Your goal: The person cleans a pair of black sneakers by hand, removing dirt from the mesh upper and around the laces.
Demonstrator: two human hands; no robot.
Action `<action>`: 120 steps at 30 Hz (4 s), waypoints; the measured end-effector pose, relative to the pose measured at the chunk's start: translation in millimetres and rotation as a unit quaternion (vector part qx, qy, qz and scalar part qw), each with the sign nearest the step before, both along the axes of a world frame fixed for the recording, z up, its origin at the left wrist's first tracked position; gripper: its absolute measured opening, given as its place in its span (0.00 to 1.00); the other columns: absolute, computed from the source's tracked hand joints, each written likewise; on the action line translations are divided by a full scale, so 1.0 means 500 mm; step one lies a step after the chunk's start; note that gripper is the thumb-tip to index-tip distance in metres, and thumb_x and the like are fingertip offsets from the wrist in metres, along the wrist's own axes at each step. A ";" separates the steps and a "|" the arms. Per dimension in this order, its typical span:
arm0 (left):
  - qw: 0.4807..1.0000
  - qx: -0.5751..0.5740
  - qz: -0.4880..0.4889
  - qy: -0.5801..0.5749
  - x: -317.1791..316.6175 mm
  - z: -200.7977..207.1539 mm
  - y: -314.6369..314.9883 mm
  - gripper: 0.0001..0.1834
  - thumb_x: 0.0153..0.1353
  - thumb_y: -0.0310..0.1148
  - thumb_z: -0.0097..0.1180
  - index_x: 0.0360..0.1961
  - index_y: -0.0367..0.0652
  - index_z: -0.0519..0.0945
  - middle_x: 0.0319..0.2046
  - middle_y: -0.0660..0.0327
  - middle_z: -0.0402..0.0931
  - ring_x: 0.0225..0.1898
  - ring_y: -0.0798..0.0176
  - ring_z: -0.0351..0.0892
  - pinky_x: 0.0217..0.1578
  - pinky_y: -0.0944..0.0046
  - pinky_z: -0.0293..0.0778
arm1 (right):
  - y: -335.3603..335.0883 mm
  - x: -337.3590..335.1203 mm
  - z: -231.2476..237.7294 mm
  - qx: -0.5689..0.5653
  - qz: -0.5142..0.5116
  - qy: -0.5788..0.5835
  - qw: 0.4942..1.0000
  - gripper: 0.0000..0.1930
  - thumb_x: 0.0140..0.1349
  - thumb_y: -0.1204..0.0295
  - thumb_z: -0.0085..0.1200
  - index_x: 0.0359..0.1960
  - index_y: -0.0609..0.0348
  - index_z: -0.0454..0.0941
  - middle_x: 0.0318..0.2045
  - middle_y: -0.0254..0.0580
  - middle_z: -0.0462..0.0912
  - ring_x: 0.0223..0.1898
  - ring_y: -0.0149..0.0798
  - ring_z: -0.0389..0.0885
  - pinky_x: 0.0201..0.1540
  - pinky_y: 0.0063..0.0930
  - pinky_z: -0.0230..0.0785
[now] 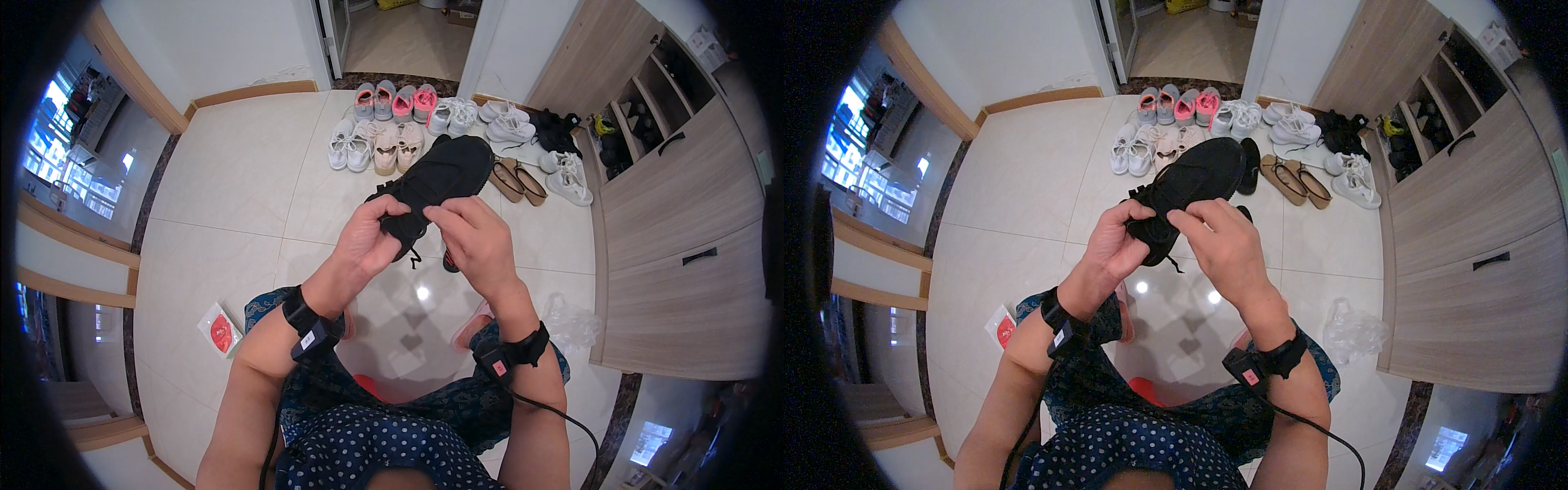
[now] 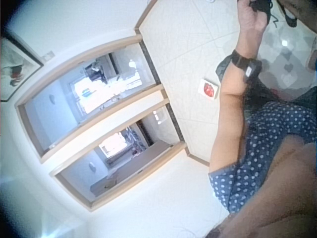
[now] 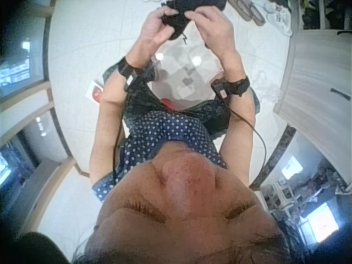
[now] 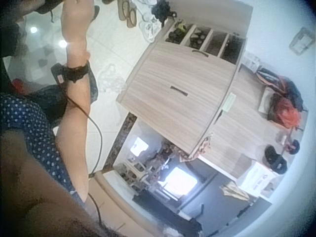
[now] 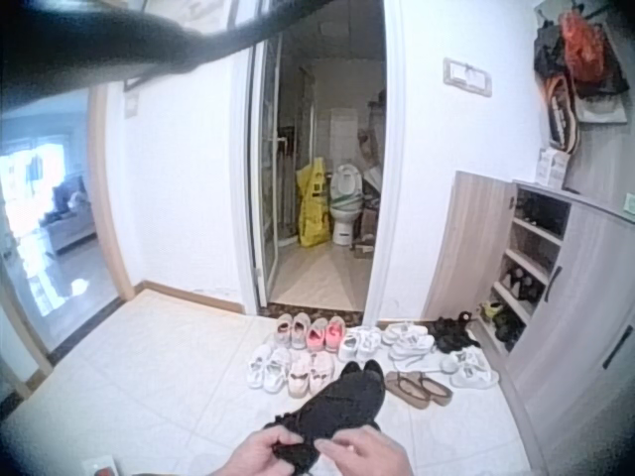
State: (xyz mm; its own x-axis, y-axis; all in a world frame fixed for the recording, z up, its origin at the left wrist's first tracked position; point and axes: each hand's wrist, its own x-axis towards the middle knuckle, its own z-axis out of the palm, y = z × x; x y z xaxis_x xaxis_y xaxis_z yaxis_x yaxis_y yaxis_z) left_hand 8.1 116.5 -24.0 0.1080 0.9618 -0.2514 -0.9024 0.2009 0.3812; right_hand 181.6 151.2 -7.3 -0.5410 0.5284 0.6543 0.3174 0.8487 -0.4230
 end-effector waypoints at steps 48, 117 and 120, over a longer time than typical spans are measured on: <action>0.990 0.090 0.099 -0.047 -0.008 0.009 0.009 0.26 0.67 0.42 0.36 0.58 0.32 0.67 0.56 0.49 0.69 0.58 0.53 0.69 0.62 0.56 0.60 | -0.047 -0.014 0.001 -0.447 0.208 -0.148 0.858 0.07 0.49 0.71 0.56 0.28 0.63 0.79 0.14 0.37 0.71 0.18 0.29 0.67 0.24 0.26 0.62; 0.929 0.194 -0.057 0.308 0.024 -0.069 -0.041 0.12 0.63 0.28 0.43 0.34 0.31 0.78 0.27 0.61 0.75 0.30 0.70 0.71 0.32 0.66 0.68 | -0.017 0.014 0.071 -0.010 0.031 0.046 0.998 0.12 0.47 0.83 0.59 0.35 0.62 0.77 0.32 0.44 0.80 0.34 0.44 0.79 0.36 0.30 0.73; 0.927 0.178 -0.076 0.322 0.021 -0.045 -0.043 0.11 0.63 0.26 0.43 0.33 0.31 0.78 0.25 0.61 0.74 0.28 0.72 0.70 0.30 0.68 0.67 | -0.023 0.011 0.073 -0.026 0.022 0.047 0.998 0.12 0.47 0.83 0.59 0.36 0.64 0.77 0.35 0.45 0.79 0.35 0.45 0.79 0.36 0.30 0.73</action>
State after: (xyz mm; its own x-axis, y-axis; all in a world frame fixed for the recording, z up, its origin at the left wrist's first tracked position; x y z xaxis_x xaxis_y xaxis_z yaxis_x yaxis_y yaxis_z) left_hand 18.7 94.8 -46.6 0.1864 0.9823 0.0196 -0.4364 0.0649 0.8974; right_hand 186.9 139.8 29.0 -0.5014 0.5395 0.6764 0.2366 0.8375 -0.4926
